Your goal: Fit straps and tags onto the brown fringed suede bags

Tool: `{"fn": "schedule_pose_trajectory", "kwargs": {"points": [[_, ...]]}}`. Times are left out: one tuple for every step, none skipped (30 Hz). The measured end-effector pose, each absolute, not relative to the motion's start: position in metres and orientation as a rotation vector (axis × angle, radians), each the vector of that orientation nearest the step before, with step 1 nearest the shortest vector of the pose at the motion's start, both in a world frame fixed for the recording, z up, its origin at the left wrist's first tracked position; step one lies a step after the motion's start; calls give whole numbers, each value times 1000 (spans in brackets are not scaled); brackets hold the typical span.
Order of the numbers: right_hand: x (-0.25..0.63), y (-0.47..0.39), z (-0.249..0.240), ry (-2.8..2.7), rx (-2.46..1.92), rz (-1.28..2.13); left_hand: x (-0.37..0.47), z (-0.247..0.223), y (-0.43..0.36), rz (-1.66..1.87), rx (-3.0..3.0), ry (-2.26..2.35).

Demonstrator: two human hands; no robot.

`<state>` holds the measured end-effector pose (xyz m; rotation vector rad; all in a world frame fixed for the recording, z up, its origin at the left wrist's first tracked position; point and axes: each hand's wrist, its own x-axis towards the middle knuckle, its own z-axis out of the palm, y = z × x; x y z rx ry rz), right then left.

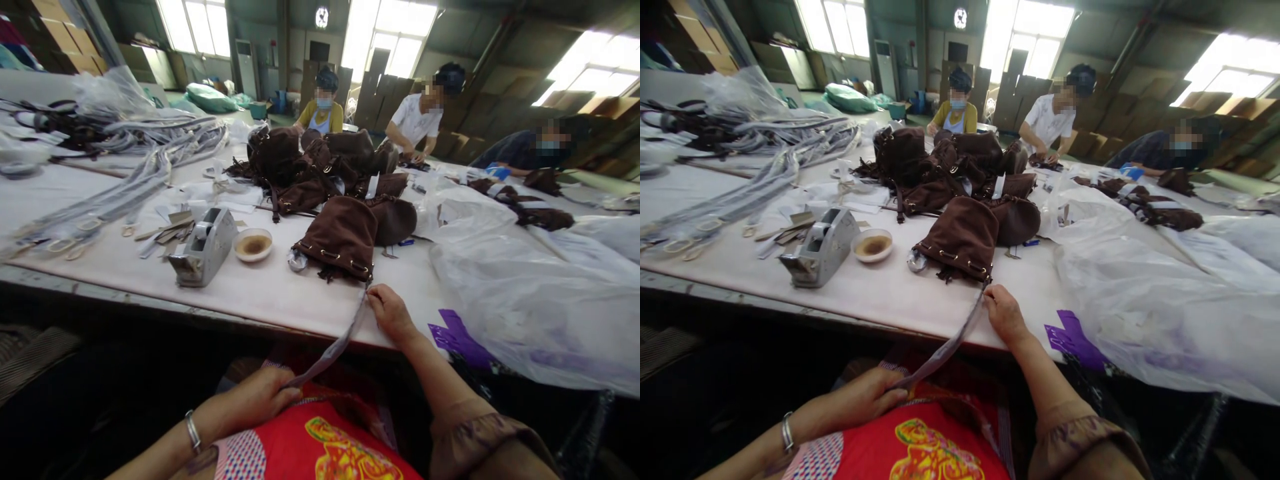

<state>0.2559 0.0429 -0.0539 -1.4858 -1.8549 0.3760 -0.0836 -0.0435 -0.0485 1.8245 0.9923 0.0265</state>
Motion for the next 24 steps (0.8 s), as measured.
{"fn": "schedule_pose_trajectory", "kwargs": {"points": [[257, 42, -56, -1789, -1507, 395, -83, -50, -43, 28, 1840, 983], [258, 41, -58, -1746, -1517, 424, -84, -51, -43, 35, 1852, 974], [259, 41, -59, -1728, -1516, 459, -84, -53, -43, 46, 1857, 968], [260, 41, -60, -1729, -1510, 494, -85, -54, -44, 58, 1853, 968], [261, 42, -61, -1736, -1502, 524, -86, -55, -44, 67, 1846, 969], [261, 43, -61, -1740, -1499, 548, -86, -56, -44, 71, 1837, 970], [261, 44, -61, -1742, -1501, 566, -86, -57, -44, 71, 1830, 972], [261, 45, -61, -1742, -1507, 578, -86, -57, -45, 68, 1825, 978], [260, 46, -61, -1743, -1513, 580, -85, -58, -45, 64, 1823, 988], [259, 47, -61, -1750, -1516, 573, -84, -59, -45, 60, 1819, 1000], [258, 48, -60, -1765, -1515, 557, -83, -59, -45, 64, 1809, 1013], [258, 48, -60, -1786, -1512, 534, -82, -60, -45, 69, 1789, 1025], [257, 49, -59, -1808, -1506, 509, -81, -60, -45, 72, 1758, 1035], [257, 49, -59, -1832, -1496, 483, -81, -60, -45, 72, 1723, 1043], [256, 49, -58, -1855, -1479, 454, -80, -60, -45, 72, 1695, 1050], [256, 50, -57, -1868, -1457, 419, -80, -59, -45, 74, 1682, 1050], [255, 50, -57, -1867, -1436, 374, -81, -58, -45, 77, 1685, 1042], [255, 51, -57, -1855, -1420, 322, -81, -56, -45, 81, 1698, 1029], [255, 52, -57, -1831, -1413, 269, -81, -55, -45, 92, 1712, 1014], [255, 53, -57, -1799, -1415, 224, -81, -53, -45, 100, 1719, 998], [254, 55, -58, -1762, -1426, 192, -82, -52, -45, 105, 1716, 989], [254, 57, -58, -1730, -1440, 177, -81, -50, -45, 109, 1710, 989], [254, 59, -59, -1708, -1451, 179, -81, -49, -45, 110, 1706, 998], [254, 61, -59, -1695, -1454, 188, -81, -49, -44, 111, 1709, 1011]]}}
